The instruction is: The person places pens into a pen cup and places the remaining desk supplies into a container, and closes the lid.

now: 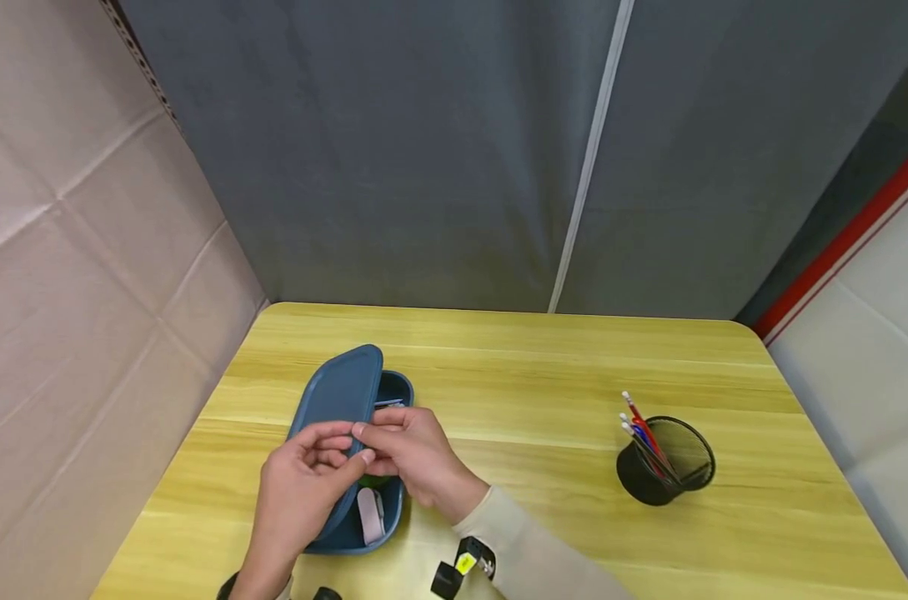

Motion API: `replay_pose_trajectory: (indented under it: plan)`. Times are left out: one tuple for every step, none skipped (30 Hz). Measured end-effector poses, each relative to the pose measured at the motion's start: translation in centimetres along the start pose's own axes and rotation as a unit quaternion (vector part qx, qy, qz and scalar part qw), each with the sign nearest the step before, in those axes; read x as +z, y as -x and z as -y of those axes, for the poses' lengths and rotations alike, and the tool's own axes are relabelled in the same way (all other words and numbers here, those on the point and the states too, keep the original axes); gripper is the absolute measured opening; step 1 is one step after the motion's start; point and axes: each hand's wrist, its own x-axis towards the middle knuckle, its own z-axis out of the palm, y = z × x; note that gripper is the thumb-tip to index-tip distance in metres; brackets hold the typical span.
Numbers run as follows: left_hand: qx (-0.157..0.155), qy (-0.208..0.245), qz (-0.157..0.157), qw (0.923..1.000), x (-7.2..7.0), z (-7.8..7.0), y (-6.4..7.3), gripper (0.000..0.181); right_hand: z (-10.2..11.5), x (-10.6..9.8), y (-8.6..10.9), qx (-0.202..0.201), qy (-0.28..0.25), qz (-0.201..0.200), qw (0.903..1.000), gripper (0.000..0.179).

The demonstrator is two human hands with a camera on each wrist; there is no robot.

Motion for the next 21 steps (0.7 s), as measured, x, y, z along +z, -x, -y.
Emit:
replay_pose_trajectory:
  plan:
    - [0.001, -0.003, 0.001, 1.0, 0.1, 0.0, 0.0, 0.046, 0.0, -0.1, 0.0, 0.0, 0.004, -0.004, 1.0, 0.023]
    - [0.001, -0.007, 0.002, 1.0, 0.1, -0.1, -0.1, 0.045, 0.0, -0.1, 0.0, 0.0, 0.005, -0.008, 1.0, 0.022]
    - [0.0, -0.01, 0.004, 0.9999, 0.1, -0.1, -0.1, 0.045, 0.0, -0.2, 0.0, 0.001, 0.007, -0.009, 0.9999, 0.022]
    - [-0.001, -0.012, 0.005, 0.9999, 0.1, -0.1, -0.2, 0.045, 0.0, -0.3, 0.0, 0.001, 0.007, -0.011, 0.9999, 0.022]
    - [-0.001, -0.013, 0.006, 0.9999, 0.0, -0.1, -0.2, 0.045, 0.0, -0.3, -0.1, 0.001, 0.008, -0.012, 0.9999, 0.023]
    - [-0.002, -0.014, 0.007, 0.9999, -0.1, 0.0, -0.3, 0.045, 0.0, -0.3, 0.0, 0.0, 0.009, -0.014, 0.9999, 0.023]
    - [-0.002, -0.016, 0.008, 0.9998, -0.2, 0.0, -0.4, 0.046, 0.0, -0.4, 0.0, 0.0, 0.009, -0.015, 0.9998, 0.023]
    - [-0.005, -0.019, 0.008, 0.9998, -0.3, 0.1, -0.5, 0.045, -0.1, -0.5, 0.0, 0.001, 0.008, -0.017, 0.9998, 0.024]
    - [-0.007, -0.022, 0.007, 0.9997, -0.5, 0.2, -0.6, 0.046, -0.1, -0.5, 0.0, 0.002, 0.008, -0.018, 0.9998, 0.024]
    - [-0.01, -0.025, 0.006, 0.9996, -0.7, 0.4, -0.7, 0.046, -0.2, -0.5, 0.1, 0.003, 0.008, -0.019, 0.9998, 0.025]
    - [-0.014, -0.03, 0.003, 0.9995, -1.0, 0.5, -0.8, 0.045, -0.2, -0.6, 0.1, 0.003, 0.009, -0.02, 0.9998, 0.025]
    - [-0.018, -0.037, 0.001, 0.9992, -1.3, 0.7, -0.9, 0.046, -0.3, -0.6, 0.1, 0.003, 0.008, -0.021, 0.9997, 0.026]
    - [-0.022, -0.045, -0.003, 0.9987, -1.6, 0.9, -1.0, 0.045, -0.4, -0.7, 0.1, 0.003, 0.007, -0.02, 0.9998, 0.026]
    - [-0.025, -0.052, -0.008, 0.9983, -2.0, 1.1, -1.2, 0.045, -0.5, -0.7, 0.2, 0.003, 0.005, -0.02, 0.9998, 0.027]
    - [-0.024, -0.063, -0.015, 0.9976, -2.3, 1.4, -1.3, 0.045, -0.5, -0.7, 0.2, 0.002, 0.003, -0.02, 0.9998, 0.027]
    - [-0.023, -0.073, -0.021, 0.9969, -2.7, 1.6, -1.4, 0.045, -0.6, -0.8, 0.2, 0.001, 0.001, -0.019, 0.9998, 0.026]
    - [-0.021, -0.085, -0.028, 0.9957, -3.1, 1.9, -1.6, 0.045, -0.7, -0.8, 0.2, 0.0, -0.002, -0.018, 0.9998, 0.025]
    - [-0.019, -0.098, -0.036, 0.9944, -3.4, 2.2, -1.7, 0.045, -0.7, -0.9, 0.2, -0.001, -0.005, -0.017, 0.9998, 0.024]
    - [-0.017, -0.11, -0.045, 0.9928, -3.7, 2.5, -1.9, 0.045, -0.8, -0.9, 0.2, -0.002, -0.008, -0.016, 0.9998, 0.021]
    - [-0.015, -0.122, -0.052, 0.9911, -4.0, 2.8, -2.1, 0.045, -0.8, -1.0, 0.2, -0.004, -0.009, -0.015, 0.9998, 0.019]
    - [-0.016, -0.133, -0.057, 0.9894, -4.4, 3.1, -2.3, 0.047, -0.9, -1.1, 0.2, -0.005, -0.01, -0.014, 0.9998, 0.016]
